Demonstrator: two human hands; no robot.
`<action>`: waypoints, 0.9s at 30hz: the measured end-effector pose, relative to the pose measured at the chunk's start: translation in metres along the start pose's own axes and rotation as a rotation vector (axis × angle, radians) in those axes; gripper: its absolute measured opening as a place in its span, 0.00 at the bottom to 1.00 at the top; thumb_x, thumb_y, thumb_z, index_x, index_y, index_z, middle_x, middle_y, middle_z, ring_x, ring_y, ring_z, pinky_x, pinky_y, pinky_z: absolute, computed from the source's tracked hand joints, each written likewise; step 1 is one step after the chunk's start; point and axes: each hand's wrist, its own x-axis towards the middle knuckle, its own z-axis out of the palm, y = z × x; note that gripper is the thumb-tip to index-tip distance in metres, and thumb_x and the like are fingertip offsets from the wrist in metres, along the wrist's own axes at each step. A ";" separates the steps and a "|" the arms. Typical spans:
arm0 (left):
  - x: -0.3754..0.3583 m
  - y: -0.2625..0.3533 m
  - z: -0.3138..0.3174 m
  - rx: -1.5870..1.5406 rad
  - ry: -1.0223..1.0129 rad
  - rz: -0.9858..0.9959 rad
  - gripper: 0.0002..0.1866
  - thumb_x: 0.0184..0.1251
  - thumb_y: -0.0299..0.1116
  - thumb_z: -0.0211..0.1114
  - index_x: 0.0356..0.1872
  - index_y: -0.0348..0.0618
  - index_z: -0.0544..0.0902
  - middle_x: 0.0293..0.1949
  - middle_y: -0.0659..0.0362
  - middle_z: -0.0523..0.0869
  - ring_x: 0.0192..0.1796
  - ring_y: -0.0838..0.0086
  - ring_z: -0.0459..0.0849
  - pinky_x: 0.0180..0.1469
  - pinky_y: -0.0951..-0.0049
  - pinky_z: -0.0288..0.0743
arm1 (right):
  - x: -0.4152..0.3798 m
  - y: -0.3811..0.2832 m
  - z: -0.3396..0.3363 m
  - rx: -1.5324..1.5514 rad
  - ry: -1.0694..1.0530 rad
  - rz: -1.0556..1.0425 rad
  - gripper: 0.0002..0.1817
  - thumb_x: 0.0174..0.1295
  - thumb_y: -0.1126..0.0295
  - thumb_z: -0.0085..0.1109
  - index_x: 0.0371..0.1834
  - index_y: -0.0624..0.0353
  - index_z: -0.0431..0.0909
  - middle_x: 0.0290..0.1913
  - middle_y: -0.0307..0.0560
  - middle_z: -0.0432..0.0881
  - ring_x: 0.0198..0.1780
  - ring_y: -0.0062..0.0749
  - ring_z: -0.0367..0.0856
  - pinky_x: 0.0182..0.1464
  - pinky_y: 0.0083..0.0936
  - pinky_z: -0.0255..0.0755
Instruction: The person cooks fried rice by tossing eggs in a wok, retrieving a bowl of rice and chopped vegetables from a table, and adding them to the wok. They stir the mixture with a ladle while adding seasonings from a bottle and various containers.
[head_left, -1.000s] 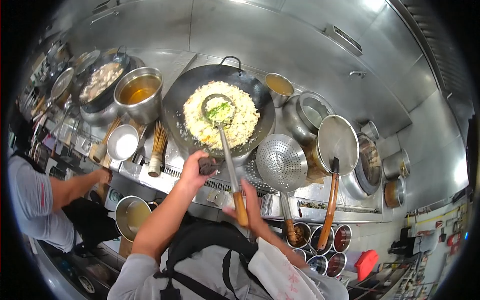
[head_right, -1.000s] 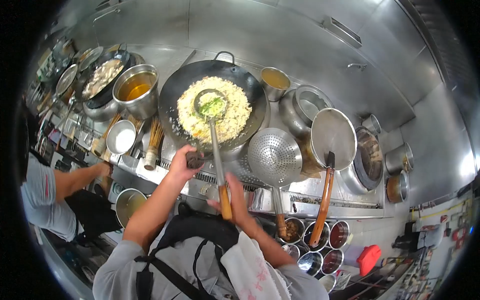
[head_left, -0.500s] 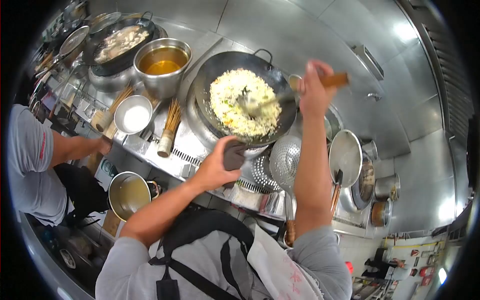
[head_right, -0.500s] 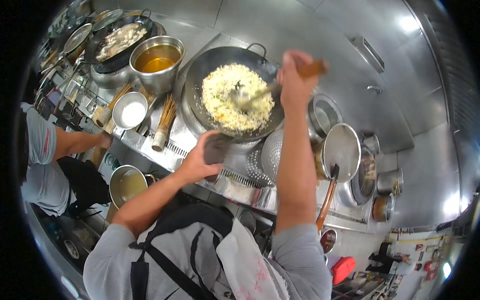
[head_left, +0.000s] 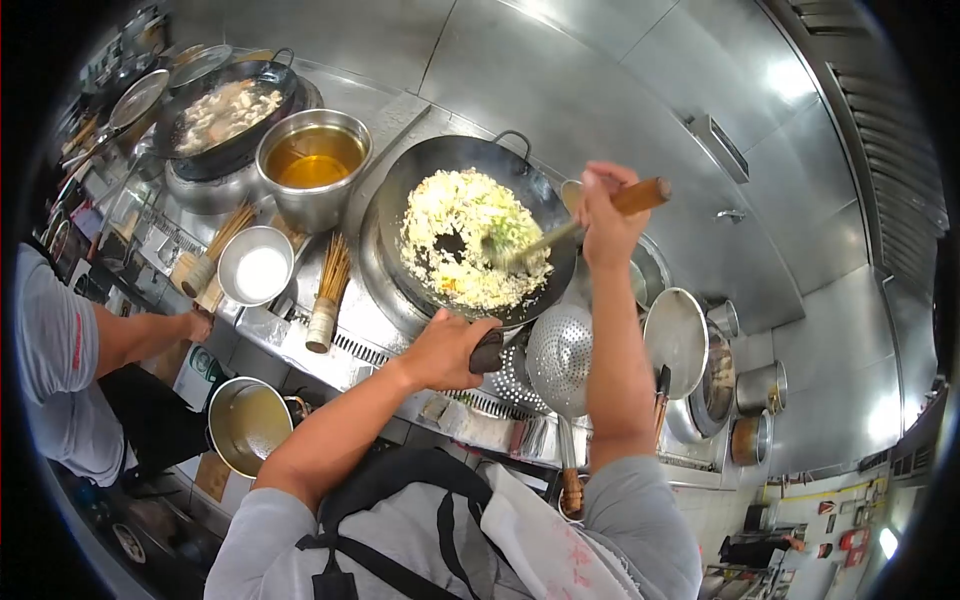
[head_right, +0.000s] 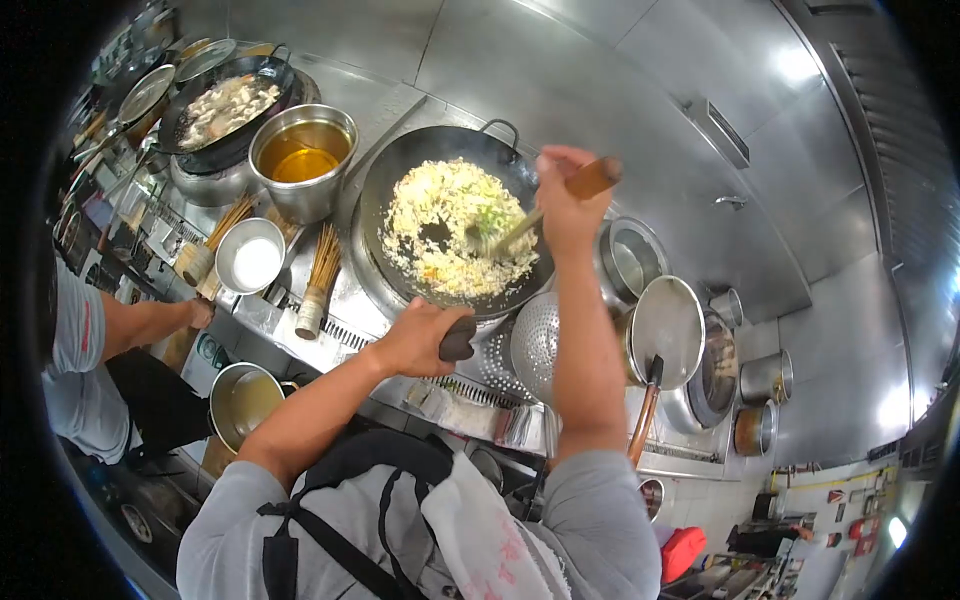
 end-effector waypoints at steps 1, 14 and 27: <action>-0.002 0.001 0.002 -0.002 0.006 -0.024 0.40 0.39 0.37 0.72 0.61 0.47 0.69 0.44 0.53 0.84 0.48 0.58 0.81 0.55 0.63 0.61 | 0.019 0.014 -0.009 0.075 0.016 0.035 0.06 0.61 0.76 0.61 0.39 0.62 0.75 0.15 0.34 0.66 0.13 0.19 0.61 0.19 0.23 0.63; -0.001 0.000 0.003 -0.011 0.025 -0.039 0.41 0.38 0.36 0.72 0.62 0.46 0.69 0.43 0.53 0.84 0.47 0.58 0.80 0.56 0.65 0.60 | 0.074 -0.040 0.019 0.369 -0.037 0.312 0.09 0.62 0.74 0.61 0.41 0.62 0.73 0.15 0.32 0.60 0.14 0.20 0.60 0.19 0.23 0.60; -0.001 0.001 0.009 -0.008 0.037 -0.090 0.41 0.38 0.35 0.73 0.62 0.46 0.69 0.43 0.52 0.83 0.48 0.58 0.80 0.57 0.64 0.60 | 0.010 -0.123 0.012 0.069 -0.133 0.119 0.11 0.59 0.75 0.65 0.44 0.65 0.79 0.19 0.33 0.72 0.15 0.16 0.67 0.18 0.17 0.62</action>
